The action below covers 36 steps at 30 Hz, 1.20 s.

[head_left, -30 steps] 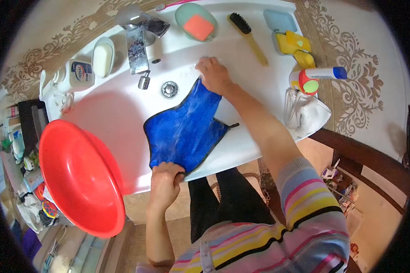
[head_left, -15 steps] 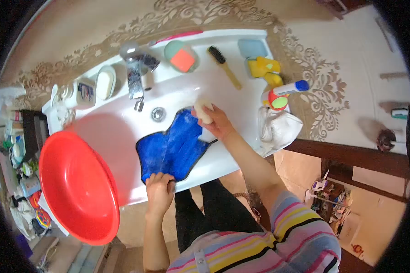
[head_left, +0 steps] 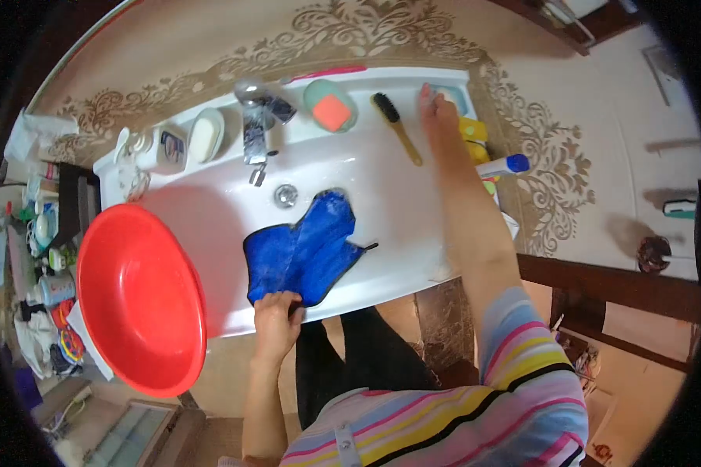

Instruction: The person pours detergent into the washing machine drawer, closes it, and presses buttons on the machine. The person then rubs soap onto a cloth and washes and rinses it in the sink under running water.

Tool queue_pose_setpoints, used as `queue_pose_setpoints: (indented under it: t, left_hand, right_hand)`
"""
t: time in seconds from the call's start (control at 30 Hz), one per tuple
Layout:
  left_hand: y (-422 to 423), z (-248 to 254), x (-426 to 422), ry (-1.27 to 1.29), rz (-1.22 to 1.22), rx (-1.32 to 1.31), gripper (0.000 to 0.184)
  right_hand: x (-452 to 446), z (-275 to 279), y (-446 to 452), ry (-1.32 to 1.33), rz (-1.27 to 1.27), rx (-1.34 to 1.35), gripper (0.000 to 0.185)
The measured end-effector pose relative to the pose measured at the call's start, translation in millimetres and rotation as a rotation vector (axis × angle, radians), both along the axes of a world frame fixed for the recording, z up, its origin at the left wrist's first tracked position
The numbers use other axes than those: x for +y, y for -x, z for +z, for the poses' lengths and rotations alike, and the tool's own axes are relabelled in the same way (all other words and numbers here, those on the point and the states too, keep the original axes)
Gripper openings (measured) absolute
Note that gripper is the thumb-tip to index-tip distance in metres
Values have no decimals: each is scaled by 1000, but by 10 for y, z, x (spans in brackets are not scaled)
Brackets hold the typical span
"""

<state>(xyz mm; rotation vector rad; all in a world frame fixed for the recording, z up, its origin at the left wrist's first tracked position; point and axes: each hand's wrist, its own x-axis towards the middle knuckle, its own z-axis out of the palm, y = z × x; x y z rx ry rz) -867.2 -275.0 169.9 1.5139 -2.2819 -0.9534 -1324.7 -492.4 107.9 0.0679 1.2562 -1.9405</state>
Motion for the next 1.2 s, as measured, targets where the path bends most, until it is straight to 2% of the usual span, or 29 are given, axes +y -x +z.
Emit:
queue_pose_setpoints:
  t: [0.07,0.13,0.17,0.23,0.27,0.3,0.33,0.4,0.43,0.47,0.5,0.53,0.57,0.6,0.63,0.67,0.73,0.77,0.8,0.83,0.87,0.93,0.97,1.0,1.03,1.07,1.1,1.17,1.2]
  left_hand:
    - [24,104,-92,-91,22,-44,10]
    - [81,116,-243,-373,166,12,15]
    - [104,14,-357,-199,160,6,18]
    - [284,-226,-714,-79,247,-11,20]
    - [398,-421,-923,-10,206,-64,23]
    - [513,-647,-1108,58,161,-118,26]
    - [640,-910,-1240,81,139,-98,30]
    - [827,-1198,-1369,100,124,-82,34]
    - [889,-1269,-1392,-27,-7,-247,37]
    - [912,-1343,-1367,-161,-144,-412,40]
    - [882,-1513,-1286,-2,-176,-448,37]
    - [853,-1661,-1208,-14,-180,-452,37]
    - [820,-1787,-1173,-156,41,-26,36]
    - [780,-1802,-1203,-287,257,401,36]
    - [704,-1820,-1285,-707,410,471,38]
    - [778,-1689,-1328,-703,407,465,38]
    - [990,-1390,-1357,-1064,1040,1151,35]
    - [883,-1683,-1215,-1137,824,1382,36]
    - [973,-1658,-1182,-1054,910,1262,34]
    - [1062,-1634,-1149,-978,991,1131,33]
    - [1215,-1351,-1174,-911,1039,1119,33]
    - [1212,-1520,-1276,-981,989,1177,34]
    - [1191,-1676,-1296,-1045,936,1262,35]
    - [883,-2347,-1258,-1111,663,1500,39]
    - [853,-2192,-1327,-1296,357,1693,39]
    - [896,-2023,-1356,-1298,159,1786,38]
    - [984,-1866,-1314,-1234,313,1698,38]
    - [1258,-1408,-1262,-1096,904,1144,37]
    - [1299,-1349,-1266,-1075,963,1054,36]
  right_hand:
    - [66,10,-53,-59,112,53,26]
    - [248,-32,-375,-145,340,193,25]
    - [413,-66,-660,-221,510,313,25]
    - [733,-112,-1313,-443,824,639,31]
    - [817,-559,-1417,-510,914,1334,29]
    - [871,-532,-1654,-698,905,1483,24]
    - [924,-702,-1754,-691,910,1485,24]
    - [1039,-1097,-1869,-646,805,2001,22]
    - [1105,-1197,-1888,-488,917,1998,20]
    - [1118,-1211,-1888,-492,930,1987,20]
    - [1145,-1190,-1873,-416,893,1733,19]
    - [1159,-1153,-1861,-342,843,1481,18]
    - [1157,-1127,-1870,-341,845,1475,18]
    - [1166,-1100,-1915,-300,797,1307,16]
    - [1190,-1070,-1991,-259,742,1138,13]
    - [1215,-1021,-2076,-216,688,974,11]
    - [1356,-650,-2544,44,765,1138,9]
    - [1327,-509,-2699,144,780,1230,8]
    - [1338,-468,-2793,241,790,1318,7]
    - [1252,-892,-2746,168,774,1349,7]
    - [1073,-1214,-2602,-126,935,1244,15]
    - [777,-1264,-2586,-456,694,1038,19]
    - [888,-1209,-2686,-331,700,1046,20]
    - [1099,-1105,-2787,-204,713,1065,20]
    - [1283,-922,-2910,-81,671,1093,21]
    - [1281,-635,-2900,-114,727,1253,17]
    - [1167,-783,-2814,-184,736,1200,19]
    - [871,-1015,-2685,-259,736,1128,22]
    - [760,-1043,-2618,-364,755,1070,25]
